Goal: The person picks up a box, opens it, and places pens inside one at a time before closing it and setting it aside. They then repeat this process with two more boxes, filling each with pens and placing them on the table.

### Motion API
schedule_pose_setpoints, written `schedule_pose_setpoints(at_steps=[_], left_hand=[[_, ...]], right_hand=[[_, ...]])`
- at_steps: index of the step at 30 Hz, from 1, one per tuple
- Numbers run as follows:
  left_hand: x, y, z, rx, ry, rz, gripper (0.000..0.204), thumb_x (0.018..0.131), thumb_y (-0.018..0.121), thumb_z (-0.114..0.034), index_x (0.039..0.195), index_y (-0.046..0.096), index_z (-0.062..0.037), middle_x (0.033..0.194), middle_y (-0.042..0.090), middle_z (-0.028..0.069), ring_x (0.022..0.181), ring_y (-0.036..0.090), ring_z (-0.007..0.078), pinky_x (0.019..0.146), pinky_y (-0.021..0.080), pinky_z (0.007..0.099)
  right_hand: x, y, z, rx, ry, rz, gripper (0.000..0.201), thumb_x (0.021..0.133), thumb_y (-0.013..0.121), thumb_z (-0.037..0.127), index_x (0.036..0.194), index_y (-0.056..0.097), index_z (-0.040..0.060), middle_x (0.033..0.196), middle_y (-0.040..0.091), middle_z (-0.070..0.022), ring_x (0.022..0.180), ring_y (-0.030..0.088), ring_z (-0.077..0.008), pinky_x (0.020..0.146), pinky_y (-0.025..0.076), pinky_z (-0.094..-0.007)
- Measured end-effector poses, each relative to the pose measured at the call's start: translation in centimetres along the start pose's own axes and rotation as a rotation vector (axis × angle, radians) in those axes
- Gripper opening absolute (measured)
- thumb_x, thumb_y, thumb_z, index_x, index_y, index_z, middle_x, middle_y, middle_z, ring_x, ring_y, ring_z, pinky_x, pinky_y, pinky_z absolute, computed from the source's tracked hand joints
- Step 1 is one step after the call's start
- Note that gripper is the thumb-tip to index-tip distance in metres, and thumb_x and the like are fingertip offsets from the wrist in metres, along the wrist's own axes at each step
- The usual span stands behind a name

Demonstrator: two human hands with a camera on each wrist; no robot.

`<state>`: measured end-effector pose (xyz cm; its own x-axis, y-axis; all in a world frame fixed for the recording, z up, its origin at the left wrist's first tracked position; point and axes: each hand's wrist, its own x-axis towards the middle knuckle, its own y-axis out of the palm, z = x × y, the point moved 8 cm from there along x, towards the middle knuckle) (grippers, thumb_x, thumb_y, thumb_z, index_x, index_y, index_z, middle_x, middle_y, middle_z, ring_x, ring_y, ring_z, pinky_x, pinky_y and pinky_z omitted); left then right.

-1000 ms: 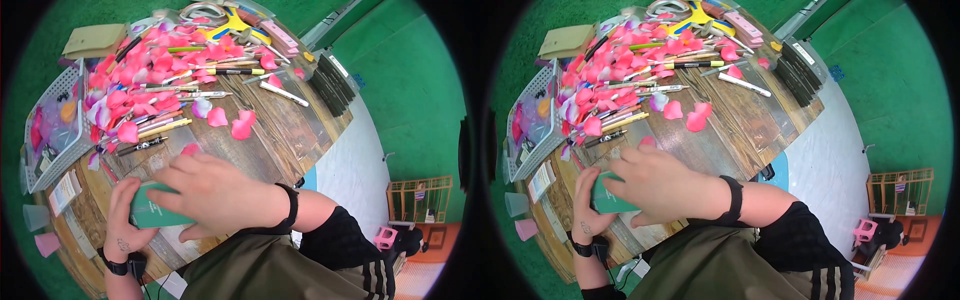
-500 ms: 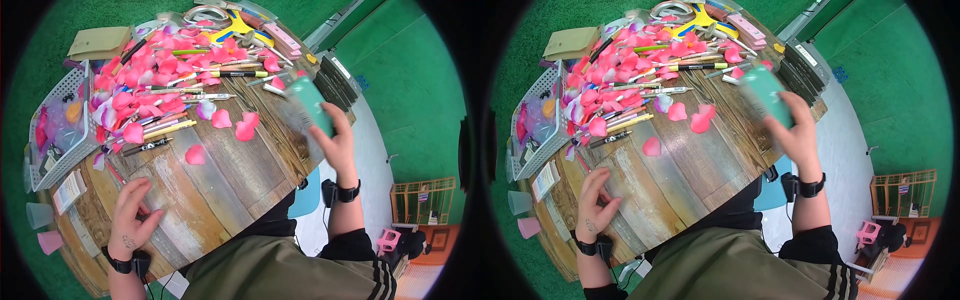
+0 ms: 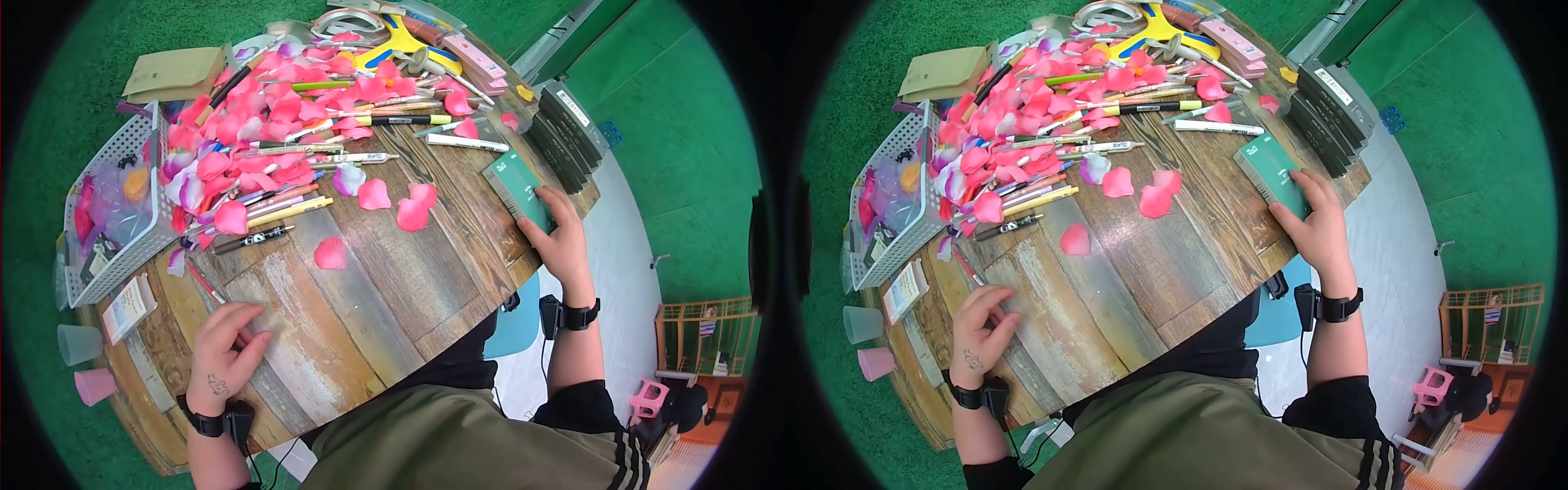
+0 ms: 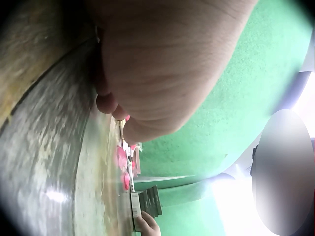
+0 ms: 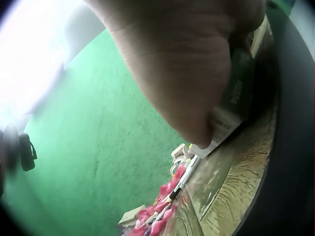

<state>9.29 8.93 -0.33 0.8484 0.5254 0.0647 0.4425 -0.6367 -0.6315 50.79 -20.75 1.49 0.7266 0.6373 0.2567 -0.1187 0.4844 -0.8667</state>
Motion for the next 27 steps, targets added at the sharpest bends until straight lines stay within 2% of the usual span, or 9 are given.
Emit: schedule_pose_setpoints(at_steps=[6,10,14,16,19,22,25,26,27], left_hand=[[-0.2,-0.3,0.3,-0.031,0.000,-0.037,0.033,0.087,0.080,-0.001,0.120,0.073,-0.0007,0.112,0.070,0.0109,0.073,0.064,0.0138,0.064,0.053,0.0270],[0.2,-0.9,0.5,0.046,0.032,-0.136,0.032,0.088,0.081,-0.005,0.119,0.073,-0.0026,0.113,0.070,0.0118,0.082,0.066,0.0194,0.069,0.054,0.0308],[0.4,-1.1,0.5,0.025,0.020,-0.149,0.033,0.089,0.080,-0.011,0.120,0.073,-0.0029,0.115,0.070,0.0114,0.086,0.065,0.0221,0.073,0.054,0.0321],[0.4,-1.0,1.0,0.008,-0.025,-0.132,0.033,0.090,0.080,-0.013,0.121,0.072,-0.0028,0.115,0.069,0.0108,0.086,0.064,0.0219,0.075,0.054,0.0318],[0.4,-1.2,1.7,-0.043,-0.078,-0.117,0.034,0.092,0.079,-0.016,0.123,0.072,-0.0030,0.113,0.069,0.0102,0.089,0.064,0.0208,0.078,0.054,0.0324],[-1.0,-1.4,1.4,-0.110,-0.122,-0.130,0.035,0.092,0.079,-0.017,0.124,0.072,-0.0036,0.112,0.068,0.0101,0.091,0.064,0.0194,0.081,0.054,0.0330],[-4.2,-1.3,0.9,-0.019,-0.207,-0.059,0.029,0.092,0.079,-0.017,0.118,0.073,-0.0045,0.098,0.066,0.0077,0.089,0.063,0.0190,0.079,0.052,0.0332],[-5.4,-1.4,0.7,0.036,-0.233,-0.024,0.028,0.092,0.080,-0.016,0.117,0.073,-0.0048,0.095,0.066,0.0067,0.089,0.063,0.0184,0.078,0.051,0.0326],[-6.7,-1.5,0.0,0.127,-0.122,-0.074,0.023,0.091,0.080,-0.016,0.110,0.073,-0.0046,0.086,0.063,0.0086,0.085,0.063,0.0246,0.075,0.050,0.0366]], right_hand=[[0.1,-0.4,-1.5,-0.157,-0.065,-0.066,0.050,0.092,0.080,0.026,0.134,0.070,0.0031,0.143,0.063,-0.0234,0.131,0.060,-0.0411,0.111,0.048,-0.0467],[0.4,-0.1,-1.4,-0.331,-0.124,-0.133,0.044,0.095,0.078,0.028,0.132,0.072,0.0057,0.139,0.066,-0.0195,0.129,0.060,-0.0393,0.111,0.046,-0.0461],[1.6,0.9,-1.6,-0.435,-0.059,-0.142,0.043,0.100,0.073,0.035,0.135,0.072,0.0102,0.138,0.066,-0.0147,0.128,0.058,-0.0365,0.111,0.044,-0.0454],[2.5,0.8,-1.1,-0.535,-0.061,-0.116,0.044,0.100,0.073,0.033,0.137,0.071,0.0099,0.138,0.065,-0.0172,0.125,0.059,-0.0390,0.110,0.046,-0.0456],[2.1,0.5,1.6,-0.229,-0.225,-0.083,0.041,0.102,0.072,0.026,0.136,0.070,0.0048,0.128,0.070,-0.0160,0.117,0.066,-0.0327,0.103,0.050,-0.0413],[-0.7,3.6,2.3,0.455,-0.004,0.121,0.034,0.104,0.071,0.018,0.132,0.070,-0.0013,0.117,0.073,-0.0102,0.106,0.068,-0.0192,0.094,0.052,-0.0329],[-2.8,6.2,2.0,0.574,0.198,0.334,0.027,0.105,0.070,0.014,0.125,0.071,-0.0047,0.109,0.073,-0.0040,0.099,0.064,-0.0097,0.089,0.051,-0.0261],[-2.8,6.4,2.2,0.584,0.113,0.271,0.026,0.105,0.069,0.014,0.123,0.072,-0.0047,0.108,0.073,-0.0036,0.098,0.064,-0.0095,0.088,0.051,-0.0258],[-3.1,6.8,2.4,0.596,0.031,0.207,0.025,0.105,0.069,0.014,0.122,0.072,-0.0047,0.107,0.072,-0.0032,0.096,0.064,-0.0094,0.087,0.051,-0.0255]])
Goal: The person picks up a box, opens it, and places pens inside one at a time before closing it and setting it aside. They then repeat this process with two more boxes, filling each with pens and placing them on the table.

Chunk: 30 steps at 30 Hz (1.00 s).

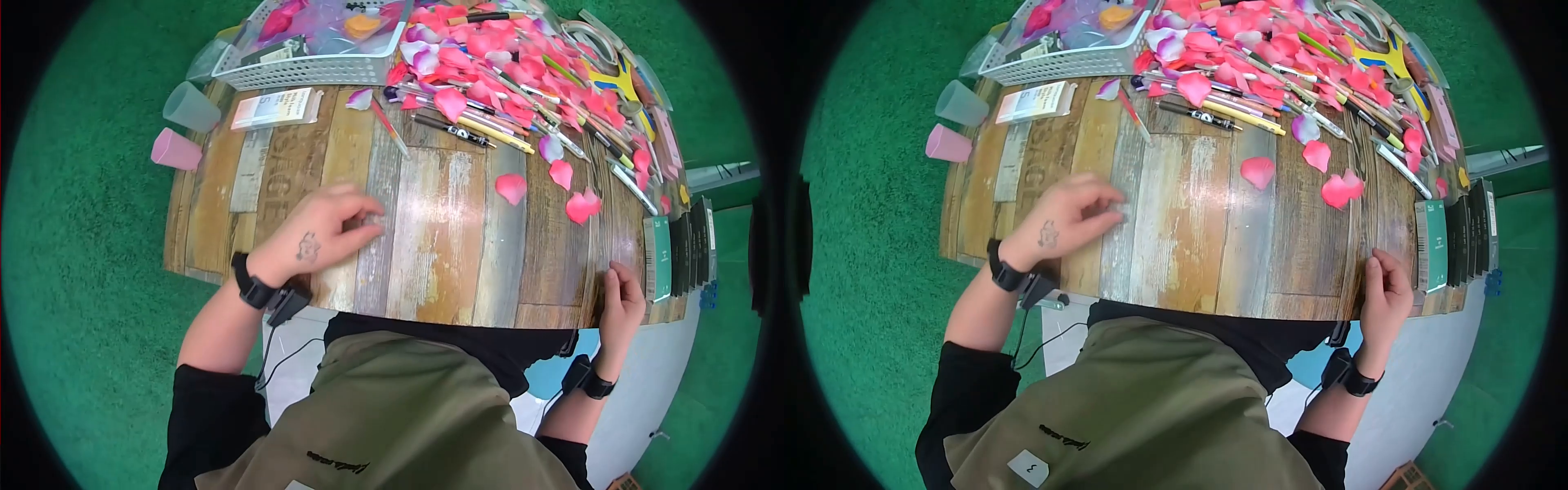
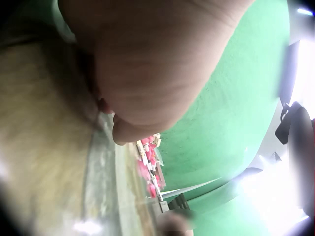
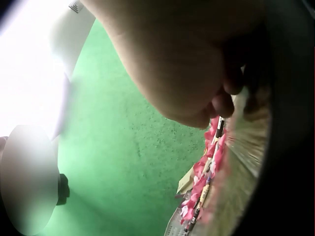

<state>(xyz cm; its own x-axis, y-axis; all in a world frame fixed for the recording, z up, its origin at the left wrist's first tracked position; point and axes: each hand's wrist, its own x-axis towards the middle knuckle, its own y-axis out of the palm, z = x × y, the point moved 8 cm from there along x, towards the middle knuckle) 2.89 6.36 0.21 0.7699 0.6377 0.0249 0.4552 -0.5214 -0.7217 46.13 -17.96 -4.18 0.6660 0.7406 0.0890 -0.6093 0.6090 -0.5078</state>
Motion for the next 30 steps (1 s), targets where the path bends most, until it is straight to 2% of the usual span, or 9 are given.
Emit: schedule_pose_setpoints(at_steps=[2,5,8,10,16,19,25,28,30], left_hand=[[-3.2,-0.3,-0.2,0.118,-0.007,-0.102,0.020,0.090,0.079,-0.015,0.106,0.073,-0.0046,0.086,0.062,0.0098,0.083,0.062,0.0279,0.074,0.050,0.0390],[-7.2,-0.6,-0.5,0.234,-0.082,-0.226,0.015,0.089,0.078,-0.014,0.095,0.069,-0.0049,0.084,0.060,0.0108,0.079,0.060,0.0316,0.072,0.048,0.0422],[-9.3,-0.6,0.2,0.332,-0.101,-0.393,0.014,0.089,0.078,-0.014,0.092,0.067,-0.0054,0.083,0.060,0.0109,0.077,0.059,0.0322,0.071,0.047,0.0429],[-9.1,-0.3,-0.3,0.391,-0.095,-0.470,0.013,0.089,0.077,-0.013,0.091,0.067,-0.0055,0.082,0.061,0.0111,0.077,0.060,0.0327,0.070,0.047,0.0435],[-9.4,-0.2,-0.4,0.397,-0.126,-0.518,0.012,0.090,0.077,-0.013,0.090,0.067,-0.0057,0.080,0.061,0.0109,0.075,0.060,0.0329,0.070,0.047,0.0444],[-9.7,-0.3,-0.2,0.453,-0.184,-0.510,0.015,0.089,0.079,-0.018,0.091,0.071,-0.0061,0.089,0.065,0.0115,0.085,0.063,0.0348,0.076,0.051,0.0450],[-9.9,-0.4,-0.5,0.506,-0.202,-0.585,0.014,0.088,0.078,-0.018,0.090,0.071,-0.0055,0.090,0.064,0.0129,0.091,0.062,0.0364,0.081,0.051,0.0454],[-9.8,-0.4,-0.6,0.513,-0.165,-0.609,0.013,0.089,0.077,-0.014,0.089,0.067,-0.0061,0.085,0.062,0.0118,0.082,0.059,0.0345,0.073,0.048,0.0446],[-9.8,-0.4,-0.2,0.509,-0.206,-0.597,0.014,0.089,0.077,-0.017,0.089,0.068,-0.0057,0.087,0.063,0.0124,0.085,0.060,0.0358,0.077,0.049,0.0454]], right_hand=[[-0.5,0.4,0.5,-0.008,-0.113,-0.068,0.023,0.104,0.071,0.016,0.115,0.074,-0.0037,0.100,0.075,-0.0050,0.090,0.066,-0.0126,0.083,0.053,-0.0276],[-1.0,1.4,3.6,-0.312,-0.261,-0.097,0.022,0.102,0.072,0.017,0.111,0.076,-0.0020,0.098,0.076,-0.0097,0.088,0.069,-0.0175,0.082,0.054,-0.0310],[-1.0,1.3,4.2,-0.299,-0.217,-0.111,0.021,0.100,0.073,0.018,0.107,0.076,-0.0010,0.097,0.075,-0.0132,0.086,0.071,-0.0216,0.082,0.055,-0.0336],[-1.1,1.3,4.2,-0.296,-0.229,-0.101,0.020,0.100,0.073,0.018,0.107,0.076,-0.0007,0.096,0.075,-0.0124,0.085,0.071,-0.0213,0.081,0.055,-0.0339],[-1.3,1.2,4.8,-0.290,-0.293,-0.095,0.019,0.099,0.073,0.017,0.107,0.076,0.0002,0.094,0.074,-0.0127,0.085,0.070,-0.0237,0.080,0.055,-0.0347],[-1.4,1.5,5.5,-0.325,-0.338,-0.078,0.017,0.098,0.073,0.016,0.105,0.075,0.0006,0.092,0.072,-0.0128,0.084,0.069,-0.0254,0.079,0.054,-0.0354],[-1.5,1.9,5.7,-0.347,-0.399,-0.061,0.013,0.097,0.074,0.013,0.102,0.074,0.0016,0.088,0.068,-0.0123,0.082,0.067,-0.0270,0.077,0.053,-0.0371],[-1.5,1.9,6.3,-0.348,-0.401,-0.053,0.012,0.097,0.074,0.013,0.100,0.074,0.0012,0.087,0.068,-0.0126,0.082,0.067,-0.0277,0.076,0.052,-0.0375],[-1.5,2.0,6.4,-0.333,-0.389,-0.059,0.012,0.097,0.074,0.013,0.099,0.074,0.0014,0.087,0.068,-0.0129,0.081,0.067,-0.0281,0.075,0.052,-0.0378]])
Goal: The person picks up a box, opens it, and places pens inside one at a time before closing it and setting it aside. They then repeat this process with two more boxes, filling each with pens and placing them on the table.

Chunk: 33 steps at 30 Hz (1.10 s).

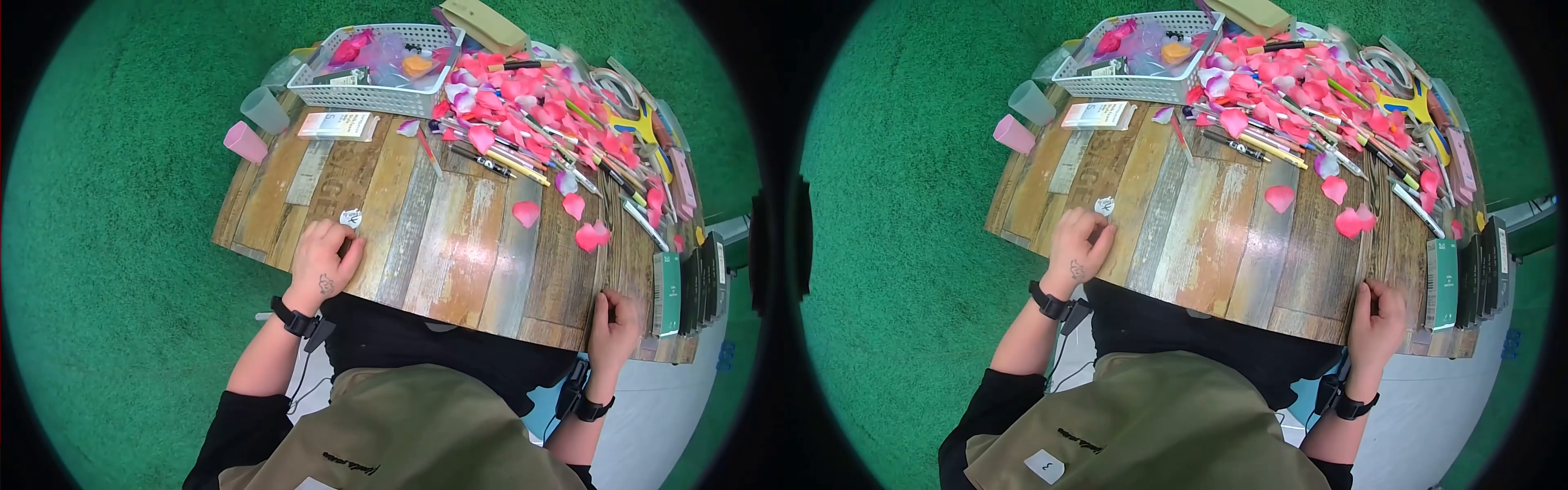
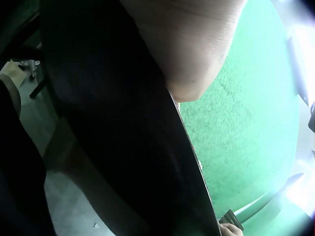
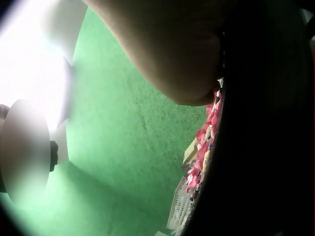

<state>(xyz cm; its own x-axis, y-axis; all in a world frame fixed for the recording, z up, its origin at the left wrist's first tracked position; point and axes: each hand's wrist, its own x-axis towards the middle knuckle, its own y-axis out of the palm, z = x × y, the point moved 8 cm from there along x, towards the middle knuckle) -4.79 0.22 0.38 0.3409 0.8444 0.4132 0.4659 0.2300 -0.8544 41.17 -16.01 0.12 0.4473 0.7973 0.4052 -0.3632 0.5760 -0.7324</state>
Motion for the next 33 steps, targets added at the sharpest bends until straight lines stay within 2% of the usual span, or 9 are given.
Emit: schedule_pose_setpoints(at_steps=[12,15,18,21,24,27,28,31,33], left_hand=[[0.3,-0.2,-0.7,-0.030,-0.009,0.016,0.016,0.090,0.076,-0.016,0.085,0.066,-0.0049,0.080,0.062,0.0123,0.078,0.060,0.0350,0.072,0.047,0.0468],[0.7,0.2,-0.4,-0.022,-0.042,0.085,0.018,0.091,0.075,-0.018,0.085,0.065,-0.0051,0.080,0.061,0.0129,0.079,0.060,0.0363,0.073,0.047,0.0475],[1.7,0.3,-0.4,-0.025,0.014,0.152,0.022,0.092,0.075,-0.021,0.082,0.064,-0.0046,0.080,0.062,0.0149,0.080,0.061,0.0385,0.073,0.048,0.0482],[2.9,1.0,1.2,-0.132,-0.181,0.422,0.026,0.092,0.075,-0.024,0.080,0.064,-0.0036,0.081,0.064,0.0173,0.082,0.062,0.0409,0.075,0.049,0.0494],[3.2,0.8,1.2,-0.160,-0.201,0.423,0.030,0.093,0.074,-0.026,0.077,0.064,-0.0032,0.079,0.065,0.0181,0.080,0.064,0.0413,0.073,0.050,0.0502],[2.4,0.1,0.1,-0.094,-0.057,0.229,0.030,0.093,0.075,-0.027,0.077,0.064,-0.0034,0.079,0.066,0.0177,0.079,0.065,0.0402,0.071,0.050,0.0498],[2.1,0.0,0.2,-0.069,-0.049,0.214,0.028,0.093,0.075,-0.028,0.079,0.067,-0.0049,0.080,0.067,0.0160,0.079,0.065,0.0385,0.071,0.051,0.0487],[0.9,0.1,-0.4,-0.097,-0.232,0.254,0.021,0.092,0.076,-0.025,0.083,0.070,-0.0071,0.083,0.067,0.0135,0.080,0.065,0.0369,0.073,0.051,0.0477],[1.5,-1.0,-3.9,-0.012,0.025,0.157,0.014,0.091,0.077,-0.022,0.086,0.072,-0.0100,0.081,0.067,0.0105,0.079,0.065,0.0347,0.072,0.051,0.0467]], right_hand=[[-0.3,-0.6,-0.7,-0.005,0.096,-0.079,0.013,0.094,0.076,0.018,0.095,0.076,0.0053,0.086,0.070,-0.0127,0.079,0.069,-0.0304,0.072,0.054,-0.0404],[-0.5,-0.6,-0.7,-0.005,0.125,-0.078,0.013,0.094,0.076,0.019,0.095,0.077,0.0058,0.086,0.070,-0.0124,0.079,0.070,-0.0303,0.071,0.054,-0.0406],[0.0,-0.5,-0.6,-0.036,0.125,-0.070,0.013,0.094,0.076,0.019,0.095,0.077,0.0064,0.085,0.070,-0.0120,0.079,0.070,-0.0305,0.071,0.054,-0.0410],[-0.2,-0.4,-0.6,-0.069,0.137,-0.041,0.014,0.094,0.076,0.019,0.096,0.077,0.0060,0.085,0.069,-0.0119,0.078,0.069,-0.0297,0.071,0.054,-0.0403],[0.1,-0.2,-0.6,-0.082,0.133,-0.038,0.014,0.095,0.076,0.019,0.096,0.077,0.0052,0.085,0.069,-0.0120,0.077,0.069,-0.0285,0.071,0.053,-0.0393],[0.1,-0.2,-0.5,-0.083,0.145,-0.049,0.013,0.093,0.076,0.019,0.094,0.077,0.0066,0.083,0.069,-0.0120,0.077,0.069,-0.0307,0.069,0.053,-0.0415],[0.1,-0.2,-0.4,-0.093,0.151,-0.046,0.012,0.093,0.076,0.019,0.094,0.077,0.0066,0.083,0.068,-0.0122,0.077,0.069,-0.0307,0.069,0.053,-0.0415],[0.0,-0.2,-0.4,-0.117,0.144,-0.076,0.011,0.093,0.076,0.018,0.094,0.077,0.0063,0.082,0.067,-0.0125,0.075,0.068,-0.0309,0.068,0.053,-0.0415],[0.0,-0.2,-0.3,-0.126,0.142,-0.087,0.010,0.093,0.076,0.016,0.093,0.076,0.0061,0.081,0.067,-0.0126,0.074,0.067,-0.0309,0.067,0.052,-0.0414]])
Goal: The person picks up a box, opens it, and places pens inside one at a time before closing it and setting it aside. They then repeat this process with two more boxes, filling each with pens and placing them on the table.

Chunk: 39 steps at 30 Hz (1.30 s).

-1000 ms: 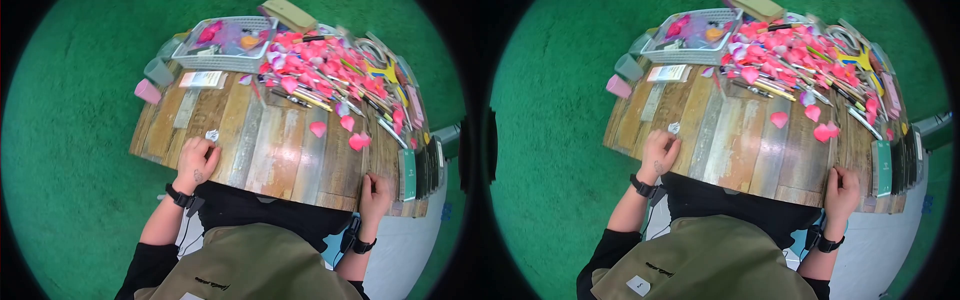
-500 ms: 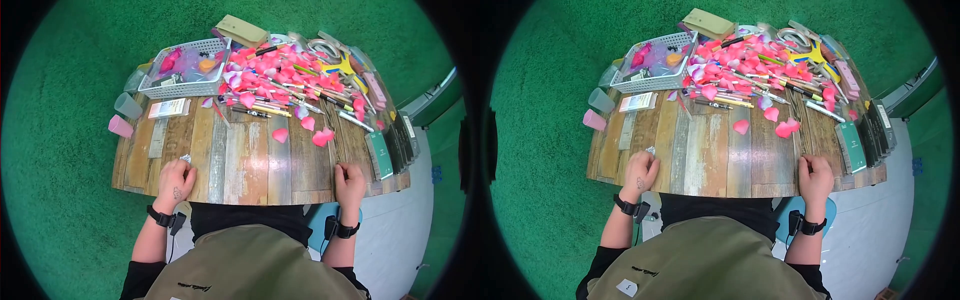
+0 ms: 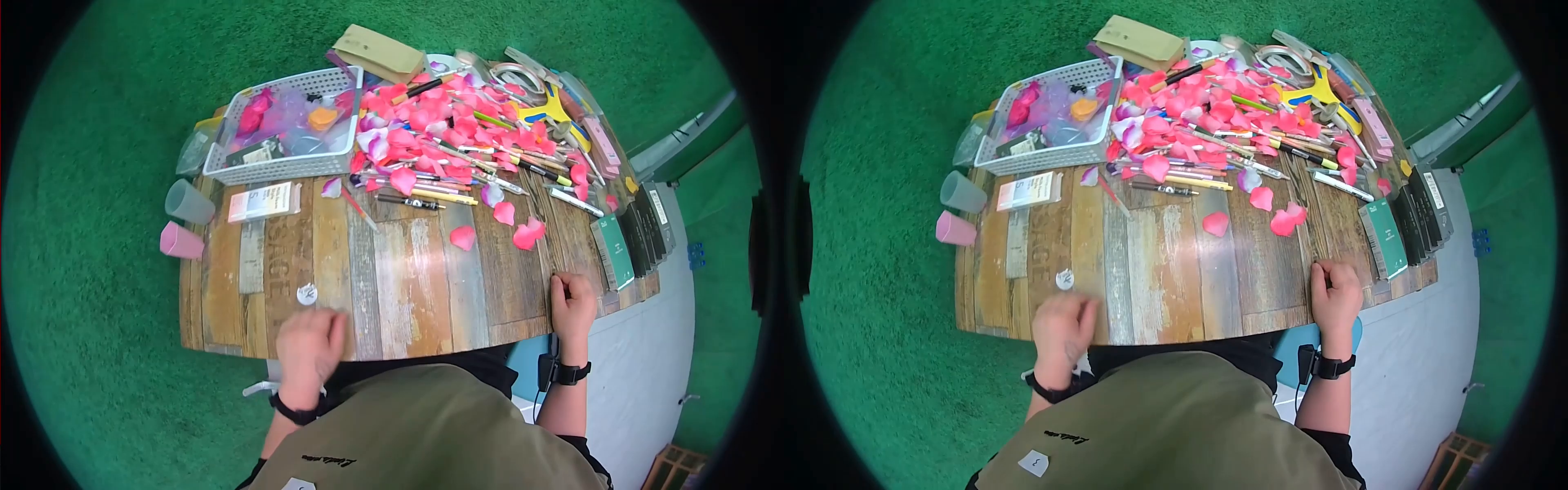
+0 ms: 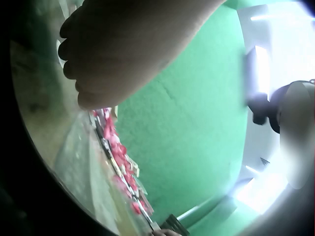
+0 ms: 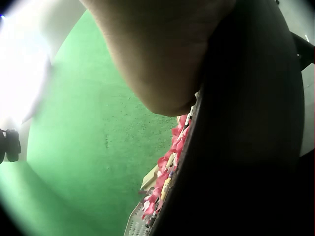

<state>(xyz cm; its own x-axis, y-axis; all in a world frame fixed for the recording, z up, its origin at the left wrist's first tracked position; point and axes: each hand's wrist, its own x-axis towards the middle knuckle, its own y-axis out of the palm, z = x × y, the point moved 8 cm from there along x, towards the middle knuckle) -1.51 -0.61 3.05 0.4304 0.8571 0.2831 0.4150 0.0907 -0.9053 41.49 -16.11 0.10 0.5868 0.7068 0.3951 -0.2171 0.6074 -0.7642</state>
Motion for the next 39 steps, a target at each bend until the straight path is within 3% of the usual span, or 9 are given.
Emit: schedule_pose_setpoints(at_steps=[4,9,15,20,27,32,33,35,39], left_hand=[[1.6,-2.0,-4.9,-0.050,0.137,0.076,0.014,0.088,0.080,-0.019,0.097,0.072,-0.0106,0.085,0.066,0.0096,0.078,0.064,0.0327,0.069,0.049,0.0453],[4.5,-5.3,-4.0,-0.070,0.063,0.064,0.017,0.089,0.078,-0.014,0.103,0.073,-0.0071,0.086,0.066,0.0126,0.078,0.064,0.0341,0.068,0.049,0.0461],[8.5,-5.8,5.0,0.130,-0.009,-0.137,0.020,0.093,0.072,-0.009,0.111,0.073,-0.0018,0.093,0.069,0.0190,0.088,0.066,0.0406,0.078,0.053,0.0499],[12.9,-2.7,13.4,0.338,0.040,-0.109,0.037,0.091,0.066,-0.004,0.128,0.067,-0.0001,0.129,0.066,0.0234,0.114,0.064,0.0441,0.096,0.053,0.0520],[14.1,1.6,15.1,0.326,0.031,0.055,0.062,0.082,0.061,0.002,0.143,0.057,-0.0039,0.146,0.056,0.0208,0.136,0.051,0.0430,0.112,0.043,0.0538],[14.3,-0.7,12.3,0.234,-0.129,0.397,0.072,0.078,0.063,-0.002,0.149,0.051,-0.0055,0.152,0.052,0.0225,0.142,0.046,0.0457,0.119,0.038,0.0540],[14.8,-0.9,12.4,0.260,-0.067,0.335,0.072,0.078,0.063,-0.002,0.149,0.051,-0.0057,0.153,0.051,0.0228,0.142,0.045,0.0461,0.120,0.038,0.0541],[15.4,0.0,14.0,0.323,0.057,0.221,0.072,0.078,0.063,-0.003,0.150,0.051,-0.0061,0.155,0.049,0.0233,0.143,0.044,0.0469,0.121,0.037,0.0544],[16.2,1.4,16.7,0.280,-0.076,0.231,0.073,0.079,0.064,-0.005,0.151,0.053,-0.0088,0.155,0.049,0.0214,0.142,0.044,0.0456,0.118,0.039,0.0561]], right_hand=[[0.3,0.0,0.2,-0.020,0.028,0.035,0.008,0.094,0.075,0.012,0.094,0.075,0.0041,0.082,0.067,-0.0125,0.074,0.067,-0.0283,0.068,0.052,-0.0388],[0.4,0.2,0.2,-0.028,0.049,0.050,0.008,0.094,0.075,0.011,0.094,0.074,0.0027,0.082,0.066,-0.0123,0.073,0.067,-0.0264,0.068,0.052,-0.0367],[0.5,0.5,0.2,-0.036,0.072,0.042,0.006,0.092,0.076,0.011,0.092,0.074,0.0054,0.080,0.066,-0.0118,0.071,0.066,-0.0290,0.065,0.051,-0.0388],[0.6,0.5,0.2,-0.056,0.058,0.062,0.008,0.094,0.075,0.011,0.094,0.074,0.0033,0.080,0.066,-0.0122,0.070,0.066,-0.0266,0.066,0.052,-0.0370],[0.7,0.3,0.3,-0.046,0.070,0.043,0.007,0.091,0.077,0.013,0.092,0.075,0.0064,0.078,0.065,-0.0110,0.071,0.066,-0.0303,0.065,0.051,-0.0400],[2.8,1.1,1.3,0.158,0.187,0.300,0.017,0.092,0.078,0.016,0.104,0.077,0.0047,0.080,0.067,-0.0110,0.069,0.065,-0.0246,0.064,0.051,-0.0368],[4.0,1.3,2.0,0.241,0.188,0.366,0.019,0.092,0.078,0.017,0.107,0.077,0.0043,0.081,0.068,-0.0111,0.069,0.066,-0.0234,0.064,0.051,-0.0360],[8.3,1.3,8.2,0.115,0.040,0.490,0.023,0.095,0.076,0.017,0.113,0.077,0.0037,0.084,0.070,-0.0124,0.071,0.067,-0.0208,0.065,0.052,-0.0334],[13.7,7.3,14.1,0.334,-0.260,0.478,0.023,0.098,0.068,0.022,0.112,0.076,0.0047,0.092,0.073,-0.0167,0.083,0.072,-0.0308,0.075,0.057,-0.0411]])
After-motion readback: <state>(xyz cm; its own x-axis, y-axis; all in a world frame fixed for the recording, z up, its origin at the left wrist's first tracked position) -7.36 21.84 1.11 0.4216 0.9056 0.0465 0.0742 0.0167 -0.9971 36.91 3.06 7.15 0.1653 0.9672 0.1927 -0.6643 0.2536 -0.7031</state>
